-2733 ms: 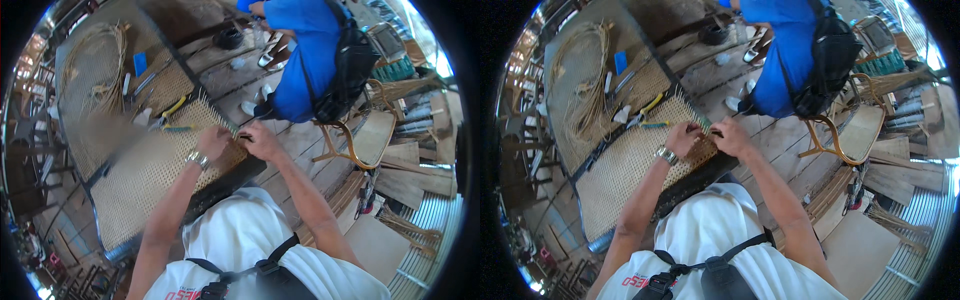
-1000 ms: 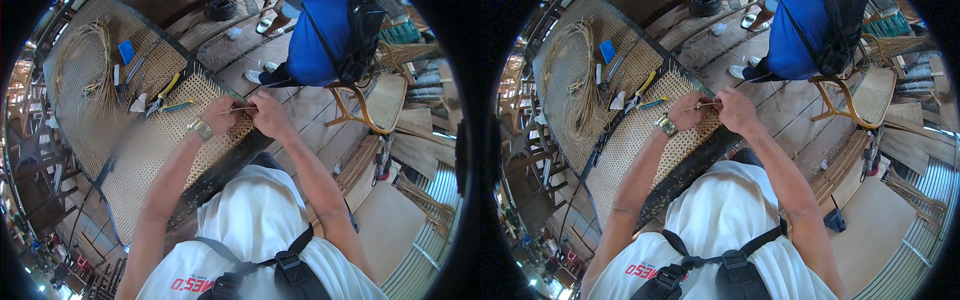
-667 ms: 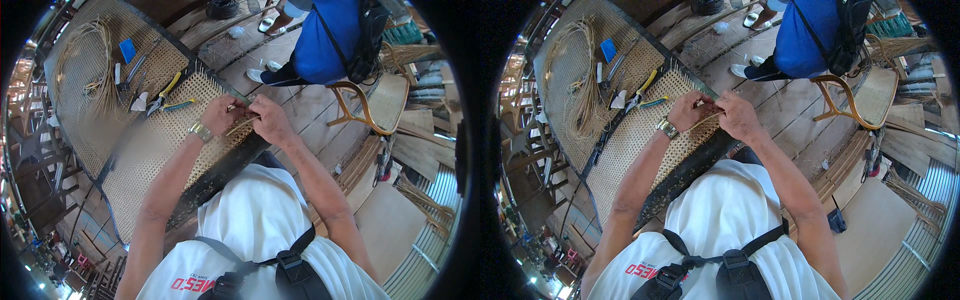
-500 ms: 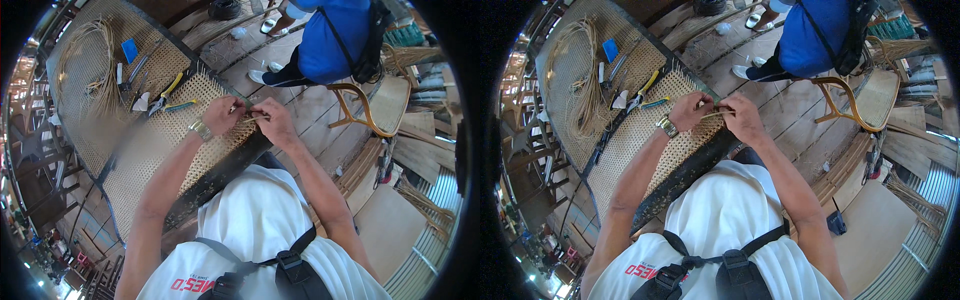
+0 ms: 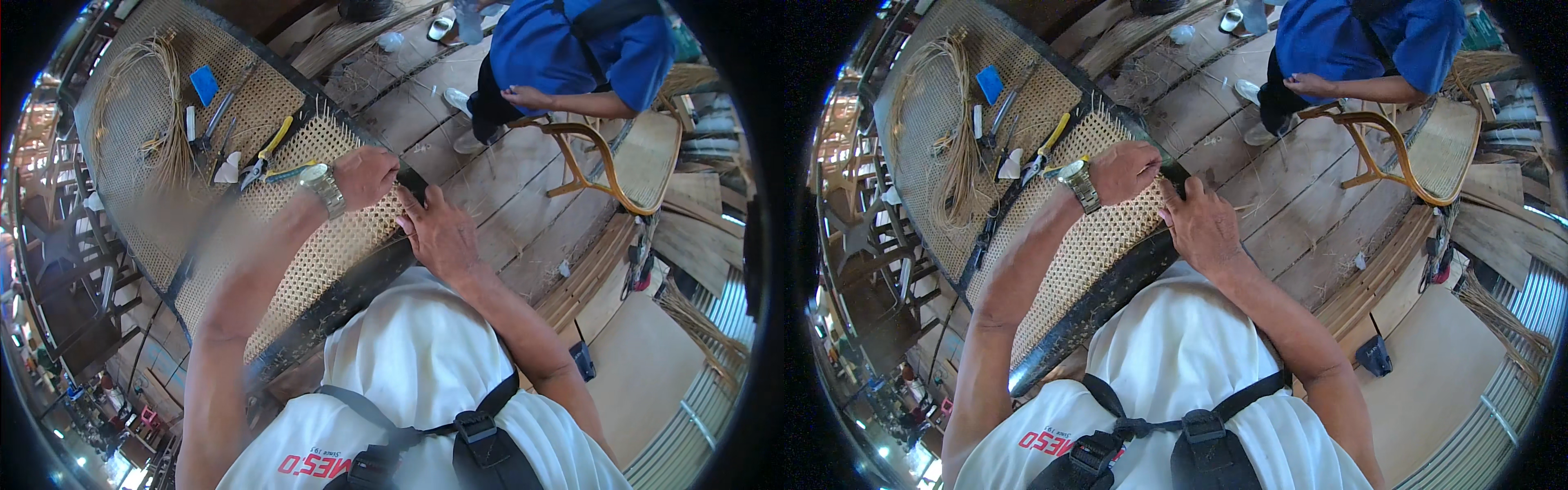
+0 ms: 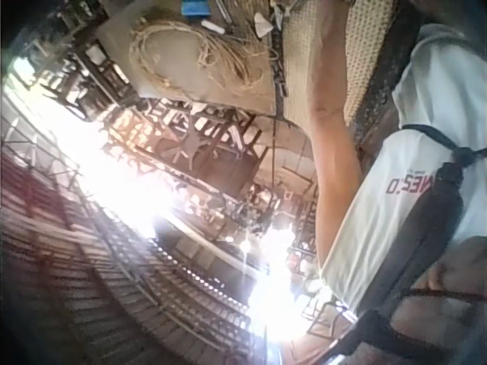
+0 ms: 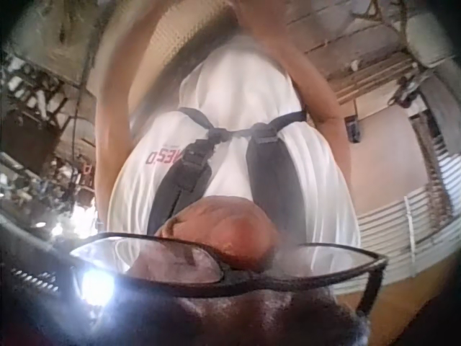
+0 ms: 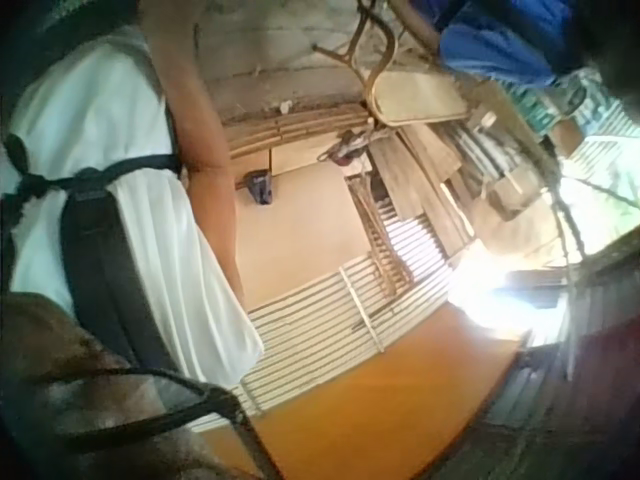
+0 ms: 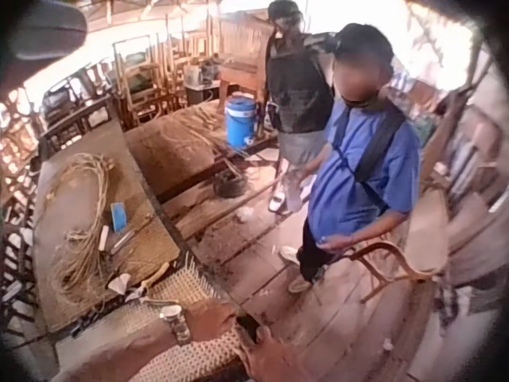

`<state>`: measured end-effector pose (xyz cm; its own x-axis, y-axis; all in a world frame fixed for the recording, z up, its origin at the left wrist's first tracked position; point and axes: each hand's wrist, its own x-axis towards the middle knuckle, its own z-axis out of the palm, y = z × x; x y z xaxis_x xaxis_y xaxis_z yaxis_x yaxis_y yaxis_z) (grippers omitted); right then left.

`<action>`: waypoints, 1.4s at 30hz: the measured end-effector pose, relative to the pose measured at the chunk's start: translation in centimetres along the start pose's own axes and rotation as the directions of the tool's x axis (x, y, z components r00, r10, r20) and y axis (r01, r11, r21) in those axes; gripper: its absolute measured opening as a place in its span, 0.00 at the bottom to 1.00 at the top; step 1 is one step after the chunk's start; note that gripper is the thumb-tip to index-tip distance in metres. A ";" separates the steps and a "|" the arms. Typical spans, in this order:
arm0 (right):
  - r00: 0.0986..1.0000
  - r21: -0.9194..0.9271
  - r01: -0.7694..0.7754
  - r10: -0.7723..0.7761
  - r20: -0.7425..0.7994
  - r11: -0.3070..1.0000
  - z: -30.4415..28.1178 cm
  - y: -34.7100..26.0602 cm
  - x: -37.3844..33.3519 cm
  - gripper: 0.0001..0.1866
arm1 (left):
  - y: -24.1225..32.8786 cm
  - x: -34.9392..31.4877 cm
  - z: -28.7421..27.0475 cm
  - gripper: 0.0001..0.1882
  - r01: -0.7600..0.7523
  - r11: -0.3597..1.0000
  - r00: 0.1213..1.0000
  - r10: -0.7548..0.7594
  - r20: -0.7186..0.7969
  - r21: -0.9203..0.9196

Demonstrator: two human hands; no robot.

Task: Weaving and repairing the rattan seat of a chair frame.

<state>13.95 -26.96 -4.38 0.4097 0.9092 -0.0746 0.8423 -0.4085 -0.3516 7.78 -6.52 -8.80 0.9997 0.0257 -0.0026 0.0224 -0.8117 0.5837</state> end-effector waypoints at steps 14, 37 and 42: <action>0.987 -0.052 0.157 -0.154 0.055 0.986 0.1 1.1 1.0 0.24 | 1.7 1.0 -0.6 0.09 0.025 0.972 0.967 -0.083 0.242 0.233; 0.994 0.192 0.112 -0.113 -0.010 0.975 -0.1 1.4 1.1 0.19 | -0.8 -1.2 -0.4 0.15 0.455 0.745 0.881 -0.456 0.127 -0.488; 0.950 0.647 -0.297 0.285 0.127 0.702 0.1 3.6 2.7 0.12 | -1.9 -0.8 -1.1 0.14 0.448 0.419 0.877 -0.376 0.299 -0.790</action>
<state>18.08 -25.99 -5.98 0.5848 0.7576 -0.2899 0.2429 -0.5045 -0.8286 6.89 -4.35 -8.99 0.8724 0.1534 -0.4642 0.4474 0.1321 0.8845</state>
